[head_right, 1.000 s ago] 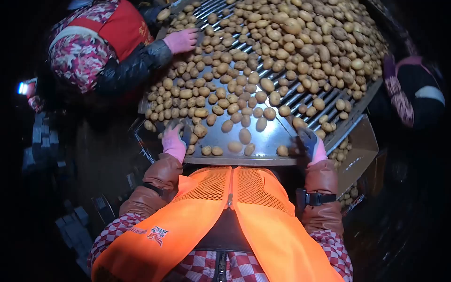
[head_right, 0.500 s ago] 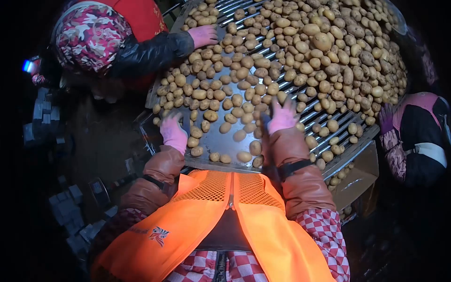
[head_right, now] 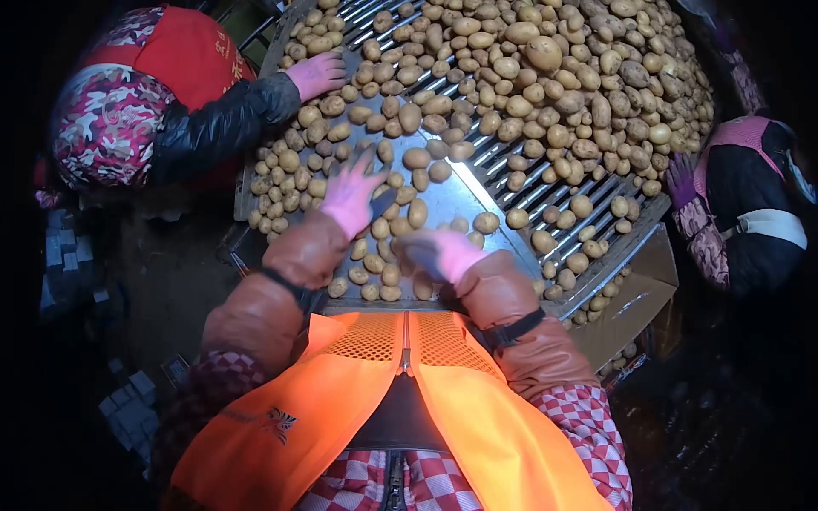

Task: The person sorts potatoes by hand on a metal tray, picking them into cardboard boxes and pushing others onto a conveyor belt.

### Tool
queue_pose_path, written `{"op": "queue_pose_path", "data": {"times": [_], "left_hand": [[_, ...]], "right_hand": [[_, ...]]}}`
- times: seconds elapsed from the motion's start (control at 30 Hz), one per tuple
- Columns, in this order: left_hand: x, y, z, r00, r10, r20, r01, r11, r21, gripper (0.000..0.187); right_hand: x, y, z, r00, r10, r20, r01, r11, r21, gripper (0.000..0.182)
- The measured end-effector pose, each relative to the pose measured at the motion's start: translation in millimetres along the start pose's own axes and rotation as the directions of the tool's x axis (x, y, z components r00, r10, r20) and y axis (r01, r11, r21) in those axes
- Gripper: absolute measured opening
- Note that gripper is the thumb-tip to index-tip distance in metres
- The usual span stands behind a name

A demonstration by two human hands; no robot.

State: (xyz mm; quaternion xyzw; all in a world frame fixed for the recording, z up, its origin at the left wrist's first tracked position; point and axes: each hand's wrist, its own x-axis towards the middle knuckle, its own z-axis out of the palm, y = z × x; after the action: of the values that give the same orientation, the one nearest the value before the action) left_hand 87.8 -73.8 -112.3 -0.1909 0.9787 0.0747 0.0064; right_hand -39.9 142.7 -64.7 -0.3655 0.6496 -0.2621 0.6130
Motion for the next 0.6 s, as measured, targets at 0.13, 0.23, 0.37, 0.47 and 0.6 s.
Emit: {"op": "queue_pose_path", "data": {"times": [0.13, 0.23, 0.37, 0.47, 0.6], "left_hand": [[-66, -22, -7, 0.966, -0.256, 0.037, 0.259, 0.954, -0.148, 0.051], [-87, -23, 16, 0.910, -0.400, -0.110, 0.387, 0.913, -0.126, 0.049], [-95, 6, -7, 0.998, -0.021, -0.054, 0.018, 0.998, -0.057, 0.044], [-116, -34, 26, 0.968, -0.225, 0.109, 0.245, 0.938, -0.245, 0.042], [-128, -51, 16, 0.945, -0.304, -0.121, 0.287, 0.948, -0.138, 0.025]], "right_hand": [[14, 31, -28, 0.911, 0.085, -0.403, 0.125, 0.875, 0.467, 0.036], [55, 11, -70, 0.818, -0.018, -0.575, 0.099, 0.989, 0.110, 0.035], [132, -47, -122, 0.716, -0.289, -0.635, 0.092, 0.941, -0.325, 0.040], [179, -60, -127, 0.676, -0.461, -0.575, 0.004, 0.782, -0.623, 0.051], [194, -51, -70, 0.807, -0.259, -0.531, -0.205, 0.719, -0.663, 0.034]]}}
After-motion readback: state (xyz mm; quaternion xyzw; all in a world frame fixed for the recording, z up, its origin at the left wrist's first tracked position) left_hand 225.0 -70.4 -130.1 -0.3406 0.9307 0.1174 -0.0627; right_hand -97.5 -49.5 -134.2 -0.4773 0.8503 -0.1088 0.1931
